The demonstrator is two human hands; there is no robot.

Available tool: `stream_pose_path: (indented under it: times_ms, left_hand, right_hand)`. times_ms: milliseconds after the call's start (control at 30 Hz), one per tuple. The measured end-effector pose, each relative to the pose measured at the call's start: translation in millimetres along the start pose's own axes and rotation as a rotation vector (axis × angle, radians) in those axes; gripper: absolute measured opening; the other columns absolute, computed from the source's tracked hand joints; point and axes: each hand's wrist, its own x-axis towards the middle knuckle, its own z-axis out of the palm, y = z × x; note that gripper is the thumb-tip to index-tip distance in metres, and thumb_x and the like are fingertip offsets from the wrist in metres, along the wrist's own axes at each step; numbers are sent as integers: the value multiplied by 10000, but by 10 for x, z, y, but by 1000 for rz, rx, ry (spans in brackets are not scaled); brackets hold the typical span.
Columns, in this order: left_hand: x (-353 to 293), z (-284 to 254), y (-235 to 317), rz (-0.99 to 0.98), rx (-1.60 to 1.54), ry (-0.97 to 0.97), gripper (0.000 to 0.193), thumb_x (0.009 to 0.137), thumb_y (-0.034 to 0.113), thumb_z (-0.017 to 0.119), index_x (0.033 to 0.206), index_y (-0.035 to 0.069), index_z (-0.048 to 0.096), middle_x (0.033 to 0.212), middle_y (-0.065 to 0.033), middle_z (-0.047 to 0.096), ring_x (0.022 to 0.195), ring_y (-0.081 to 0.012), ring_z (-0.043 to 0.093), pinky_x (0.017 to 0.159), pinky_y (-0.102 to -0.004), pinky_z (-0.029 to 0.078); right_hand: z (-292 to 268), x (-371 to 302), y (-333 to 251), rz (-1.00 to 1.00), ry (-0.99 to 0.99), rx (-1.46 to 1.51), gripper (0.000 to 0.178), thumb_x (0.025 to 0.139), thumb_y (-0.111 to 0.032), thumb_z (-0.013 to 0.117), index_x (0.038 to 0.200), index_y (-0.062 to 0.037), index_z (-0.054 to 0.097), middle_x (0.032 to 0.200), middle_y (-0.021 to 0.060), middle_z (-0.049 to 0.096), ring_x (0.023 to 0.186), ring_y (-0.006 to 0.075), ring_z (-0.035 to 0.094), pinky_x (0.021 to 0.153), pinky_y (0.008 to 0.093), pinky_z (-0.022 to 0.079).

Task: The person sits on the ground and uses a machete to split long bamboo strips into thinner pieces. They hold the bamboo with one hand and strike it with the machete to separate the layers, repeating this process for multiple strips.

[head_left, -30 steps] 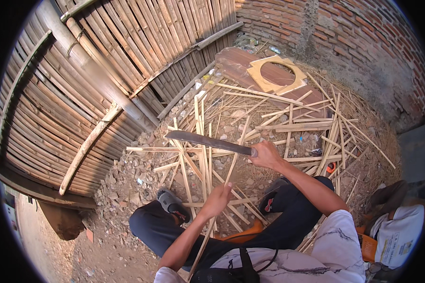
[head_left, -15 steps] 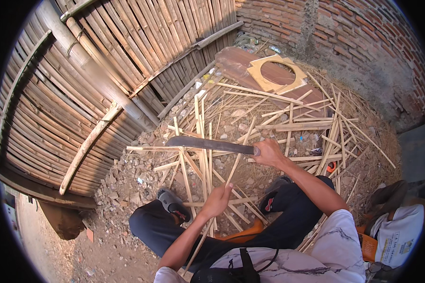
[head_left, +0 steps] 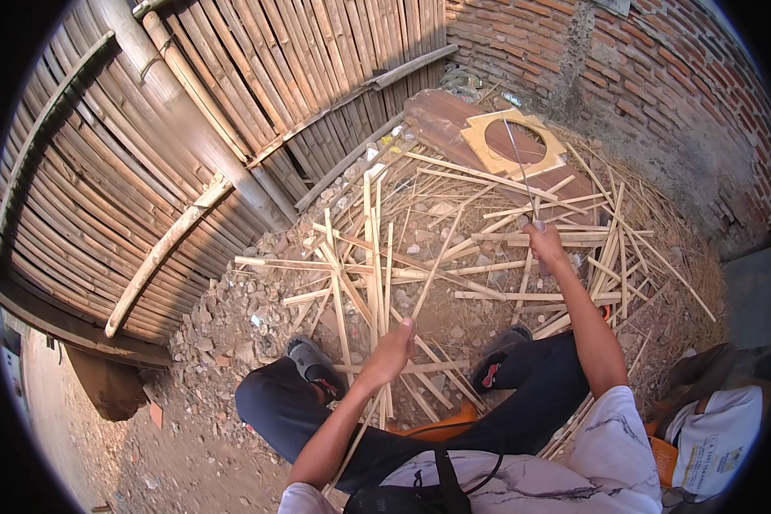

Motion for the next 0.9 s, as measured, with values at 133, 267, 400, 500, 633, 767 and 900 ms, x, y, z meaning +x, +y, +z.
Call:
stream_pose_path:
  times_ms: [133,267,400,500,633,767,900]
  left_hand:
    - [-20,39,152,-2,-29,21,486,1090,461,386,1001,8,538,694,-53,512,623,-169,499,615,-331,430]
    - [23,114,125,90,-52,89,460,1083,444,434,1051,1,552,679,-41,525,596,-144,498,577,-300,429]
    - [12,169,212,200,44,170,403,1078,372,483,1076,-24,555,673,-94,572,606,-189,566,588,-349,466]
    - [1,220,241,291,185,271,386,1076,335,493,1061,-46,554,657,-169,604,596,-296,623,584,-414,483]
    - [-26,245,249,281,283,311,393,1075,323,491,1023,-62,549,646,-246,610,617,-436,639,588,-485,482]
    - [-41,206,222,234,208,272,409,1074,335,483,986,-60,540,654,-272,603,643,-472,634,604,-513,475]
    - [-24,222,213,247,269,282,421,1080,338,464,969,-61,537,655,-280,597,645,-483,627,607,-525,466]
  right_hand:
    - [248,-430,-412,-263,-136,-273,530,944,-515,611,841,3,655,605,58,526,563,203,528,557,393,427]
    - [640,-964,-670,-491,-282,-534,643,943,-614,579,965,14,717,596,154,591,582,326,626,592,451,490]
    - [870,-1297,-640,-707,-403,-724,637,939,-637,577,869,-13,682,532,176,569,524,353,624,552,469,505]
    - [983,-1455,-578,-733,-481,-778,689,932,-692,529,916,-26,706,543,182,586,557,364,651,559,494,521]
    - [1040,-1510,-552,-678,-557,-731,731,926,-722,503,927,-21,714,572,194,612,597,386,671,583,510,534]
    - [1050,-1386,-513,-647,-456,-563,738,922,-716,514,969,-9,719,597,196,633,603,399,672,588,503,540]
    - [1070,-1399,-491,-671,-483,-629,730,926,-690,531,1028,6,728,616,194,647,610,406,676,594,494,545]
